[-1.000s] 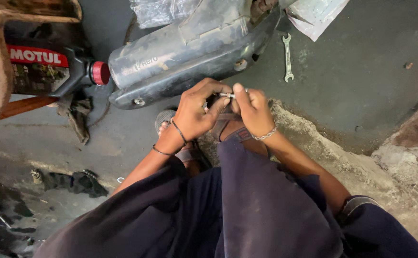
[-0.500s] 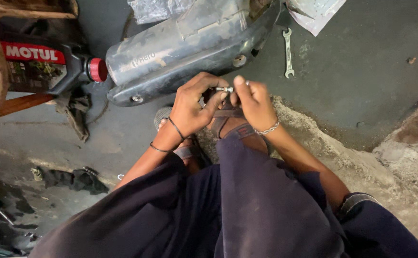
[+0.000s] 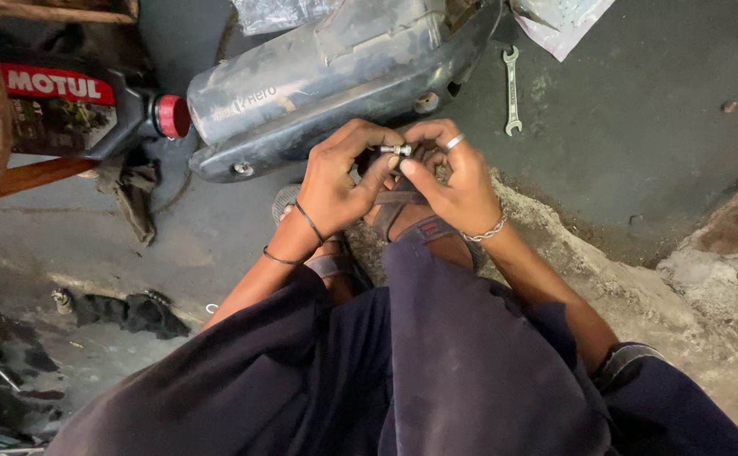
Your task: The person uses a wrench to loosen and remove bolts from a motorcycle exhaust pipe, then uses a T-handle tool to detach a plastic cover. The person handles the exhaust and cover throughout the process.
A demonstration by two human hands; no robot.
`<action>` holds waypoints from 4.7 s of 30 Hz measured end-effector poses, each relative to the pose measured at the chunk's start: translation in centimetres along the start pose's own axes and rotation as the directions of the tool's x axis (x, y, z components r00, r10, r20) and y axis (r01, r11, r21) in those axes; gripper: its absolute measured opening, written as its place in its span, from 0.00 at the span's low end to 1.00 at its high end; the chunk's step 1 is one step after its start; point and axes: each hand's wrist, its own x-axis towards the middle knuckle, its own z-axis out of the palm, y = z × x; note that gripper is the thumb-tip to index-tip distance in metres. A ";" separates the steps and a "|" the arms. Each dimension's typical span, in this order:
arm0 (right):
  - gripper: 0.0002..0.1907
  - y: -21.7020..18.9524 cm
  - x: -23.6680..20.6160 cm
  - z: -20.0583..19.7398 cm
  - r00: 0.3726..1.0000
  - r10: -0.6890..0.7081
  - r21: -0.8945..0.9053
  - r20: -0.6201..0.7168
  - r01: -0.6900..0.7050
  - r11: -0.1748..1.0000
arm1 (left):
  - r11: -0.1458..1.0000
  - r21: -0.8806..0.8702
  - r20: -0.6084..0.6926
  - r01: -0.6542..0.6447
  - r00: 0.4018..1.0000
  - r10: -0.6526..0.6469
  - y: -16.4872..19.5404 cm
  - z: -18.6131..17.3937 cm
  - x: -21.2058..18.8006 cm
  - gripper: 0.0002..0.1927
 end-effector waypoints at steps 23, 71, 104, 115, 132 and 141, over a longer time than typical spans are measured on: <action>0.08 1.1 -0.1 -0.2 0.997 0.069 0.104 -0.031 -0.065 0.992 | 1.000 0.000 0.018 -0.003 1.000 0.003 0.3 0.0 0.3 0.08; 0.10 -1.1 -0.3 -0.2 0.955 -0.266 -0.265 -0.134 0.224 0.938 | 0.995 -0.054 0.122 -0.090 0.988 0.096 1.3 -1.7 0.2 0.25; 0.06 -1.8 -0.2 -0.3 0.961 -0.231 -0.338 -0.150 0.170 0.926 | 0.992 0.067 -0.010 -0.110 0.994 0.111 0.7 -1.0 0.0 0.08; 0.06 -1.2 -0.1 -0.2 0.979 -0.130 -0.277 -0.155 0.083 0.957 | 0.993 0.060 -0.014 -0.098 0.995 0.099 0.7 -0.7 0.0 0.08; 0.17 -0.8 0.0 0.3 0.983 0.075 -0.142 -0.170 -0.100 0.985 | 0.985 0.095 0.015 -0.146 0.989 0.145 0.1 -0.5 0.0 0.08; 0.15 -0.3 0.0 0.1 0.983 0.090 -0.192 -0.157 -0.120 0.974 | 0.987 0.102 0.029 -0.126 0.992 0.124 0.3 -0.6 0.2 0.08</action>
